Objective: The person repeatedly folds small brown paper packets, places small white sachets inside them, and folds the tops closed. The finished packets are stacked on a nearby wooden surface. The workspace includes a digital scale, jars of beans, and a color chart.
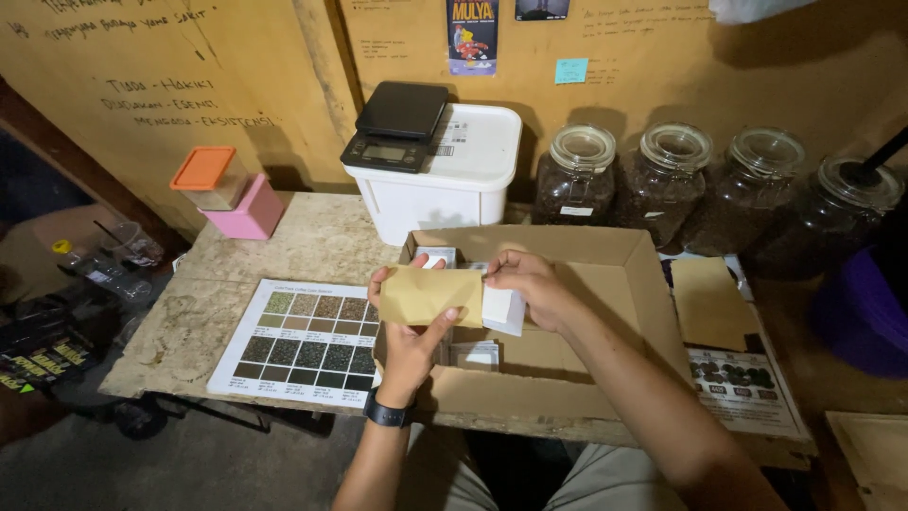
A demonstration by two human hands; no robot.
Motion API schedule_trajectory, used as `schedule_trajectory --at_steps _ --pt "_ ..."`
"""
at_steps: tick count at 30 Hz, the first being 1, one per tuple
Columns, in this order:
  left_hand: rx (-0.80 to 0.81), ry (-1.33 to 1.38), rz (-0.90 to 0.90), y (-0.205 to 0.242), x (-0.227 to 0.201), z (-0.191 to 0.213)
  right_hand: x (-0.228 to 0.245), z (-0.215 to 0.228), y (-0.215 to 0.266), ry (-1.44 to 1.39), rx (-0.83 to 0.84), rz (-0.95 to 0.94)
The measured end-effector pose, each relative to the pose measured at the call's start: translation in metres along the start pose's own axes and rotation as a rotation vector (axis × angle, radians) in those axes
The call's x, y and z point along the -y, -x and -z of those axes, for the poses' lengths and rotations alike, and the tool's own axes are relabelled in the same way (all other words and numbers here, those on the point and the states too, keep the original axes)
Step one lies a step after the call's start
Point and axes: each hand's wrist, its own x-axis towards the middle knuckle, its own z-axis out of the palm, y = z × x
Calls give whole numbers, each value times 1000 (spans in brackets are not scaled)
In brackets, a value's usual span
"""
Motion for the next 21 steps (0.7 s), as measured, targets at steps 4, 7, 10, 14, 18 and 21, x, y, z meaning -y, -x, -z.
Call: schedule_trajectory --at_steps 4,7,10,14,18,21 --pt "-15 4 11 2 -2 -1 5 -2 3 5 72 71" --pt "-15 15 16 1 -4 -3 -3 2 -6 20 82 117" --pt "-44 24 25 1 -3 0 -14 11 -18 14 28 118" --pt "-81 15 19 1 -4 -6 4 -2 -4 -22 15 42" --pt "-145 -10 -13 2 3 2 15 -13 10 -50 87 -51" --pt "-136 -3 -21 2 5 4 24 -19 20 -26 96 -70"
